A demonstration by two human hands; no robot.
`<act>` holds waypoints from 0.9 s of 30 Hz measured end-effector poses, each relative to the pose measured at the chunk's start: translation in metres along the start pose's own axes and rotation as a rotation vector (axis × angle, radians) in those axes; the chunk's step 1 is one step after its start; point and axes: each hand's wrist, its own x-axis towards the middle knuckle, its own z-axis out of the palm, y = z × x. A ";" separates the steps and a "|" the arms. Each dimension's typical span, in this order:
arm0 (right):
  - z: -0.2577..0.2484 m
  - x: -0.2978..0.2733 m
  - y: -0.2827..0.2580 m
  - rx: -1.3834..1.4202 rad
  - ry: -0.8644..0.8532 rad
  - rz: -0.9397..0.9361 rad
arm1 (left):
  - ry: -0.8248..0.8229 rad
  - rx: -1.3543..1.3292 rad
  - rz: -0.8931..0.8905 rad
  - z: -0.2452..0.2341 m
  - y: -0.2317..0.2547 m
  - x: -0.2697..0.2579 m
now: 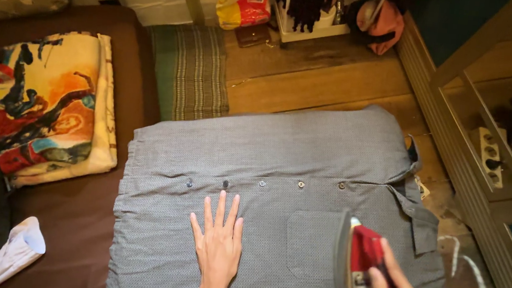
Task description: Ironing a button-down shirt on a mattress.
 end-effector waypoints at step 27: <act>-0.029 0.045 -0.025 0.162 0.219 0.177 | 0.001 0.032 0.000 0.004 -0.002 0.000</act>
